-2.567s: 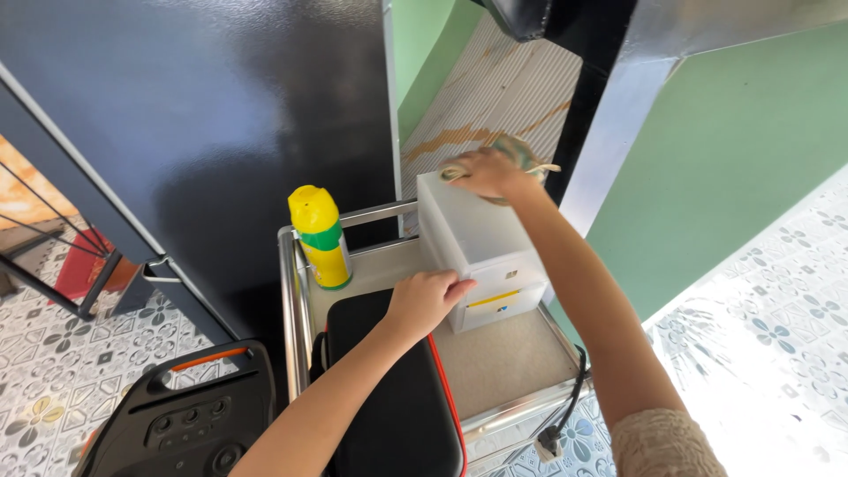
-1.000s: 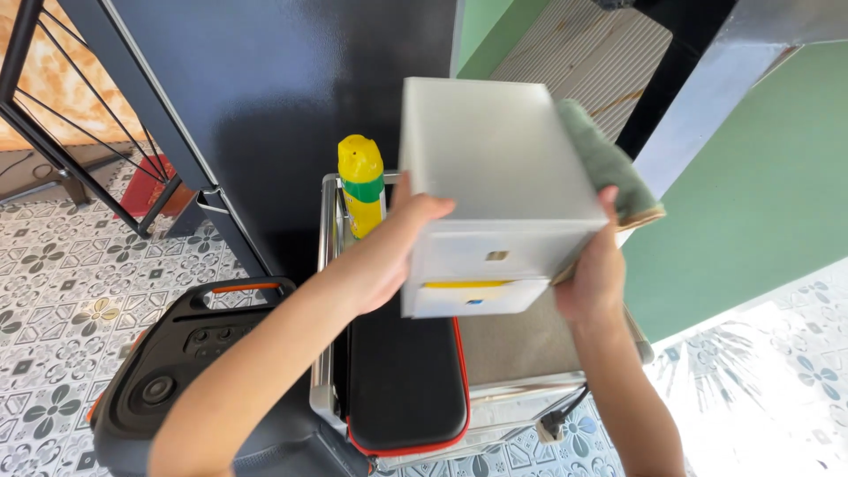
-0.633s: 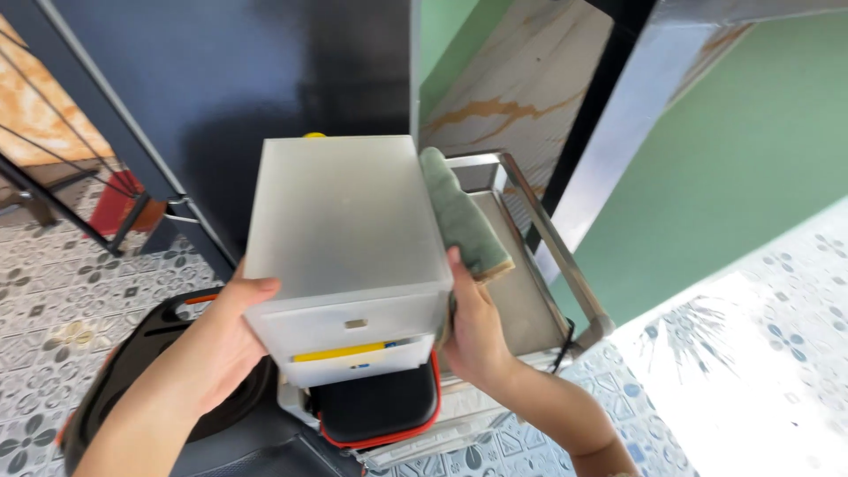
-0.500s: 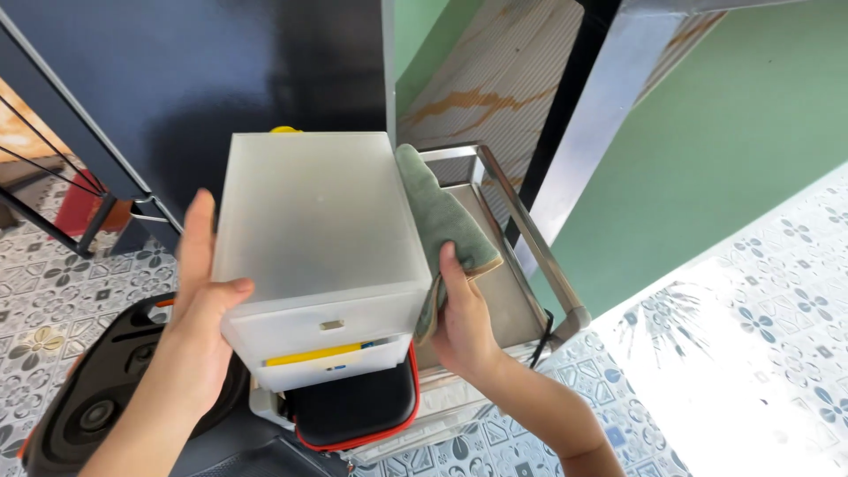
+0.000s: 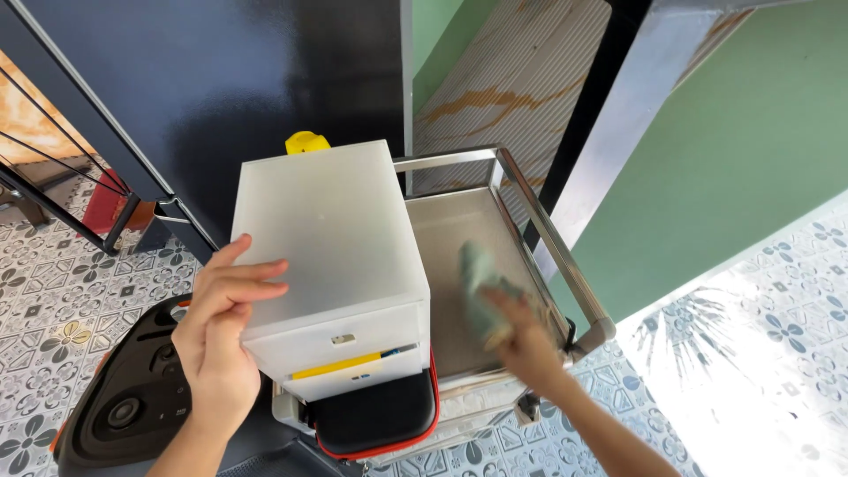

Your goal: Wiping down a mobile equipment cart and the various items stored on it, including a speaker and storage containers.

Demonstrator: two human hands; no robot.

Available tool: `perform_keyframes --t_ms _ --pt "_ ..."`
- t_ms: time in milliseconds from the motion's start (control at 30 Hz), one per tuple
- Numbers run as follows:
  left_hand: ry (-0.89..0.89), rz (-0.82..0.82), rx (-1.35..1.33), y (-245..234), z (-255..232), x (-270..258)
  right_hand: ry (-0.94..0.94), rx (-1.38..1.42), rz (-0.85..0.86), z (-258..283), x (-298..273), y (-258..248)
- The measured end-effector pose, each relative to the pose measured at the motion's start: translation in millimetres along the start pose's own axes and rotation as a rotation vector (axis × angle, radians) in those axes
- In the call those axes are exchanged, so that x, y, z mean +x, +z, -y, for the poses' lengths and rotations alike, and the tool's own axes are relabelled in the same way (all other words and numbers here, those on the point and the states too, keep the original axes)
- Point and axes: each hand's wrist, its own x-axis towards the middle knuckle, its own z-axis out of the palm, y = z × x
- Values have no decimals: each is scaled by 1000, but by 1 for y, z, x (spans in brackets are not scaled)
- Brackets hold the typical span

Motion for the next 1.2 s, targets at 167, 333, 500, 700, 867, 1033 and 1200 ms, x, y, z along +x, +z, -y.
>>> perform_keyframes --t_ms 167,333,500,700,867,1033,1200 --pt "-27 17 -17 -3 5 0 -223 -573 420 3 18 40" --pt "-53 -6 -22 0 8 -2 -146 -533 534 -18 126 46" --pt "-58 -64 -65 6 12 -8 -288 -737 397 -69 245 98" --pt "-50 -113 -24 9 14 -4 -111 -997 226 -78 289 55" --pt "-28 -78 -43 8 10 -5 267 -1053 -213 -205 287 -6" --pt "12 -48 -68 7 11 -2 431 -777 -259 -86 216 5" --pt "-14 -58 -51 9 8 -1 -222 -808 -343 -76 214 106"
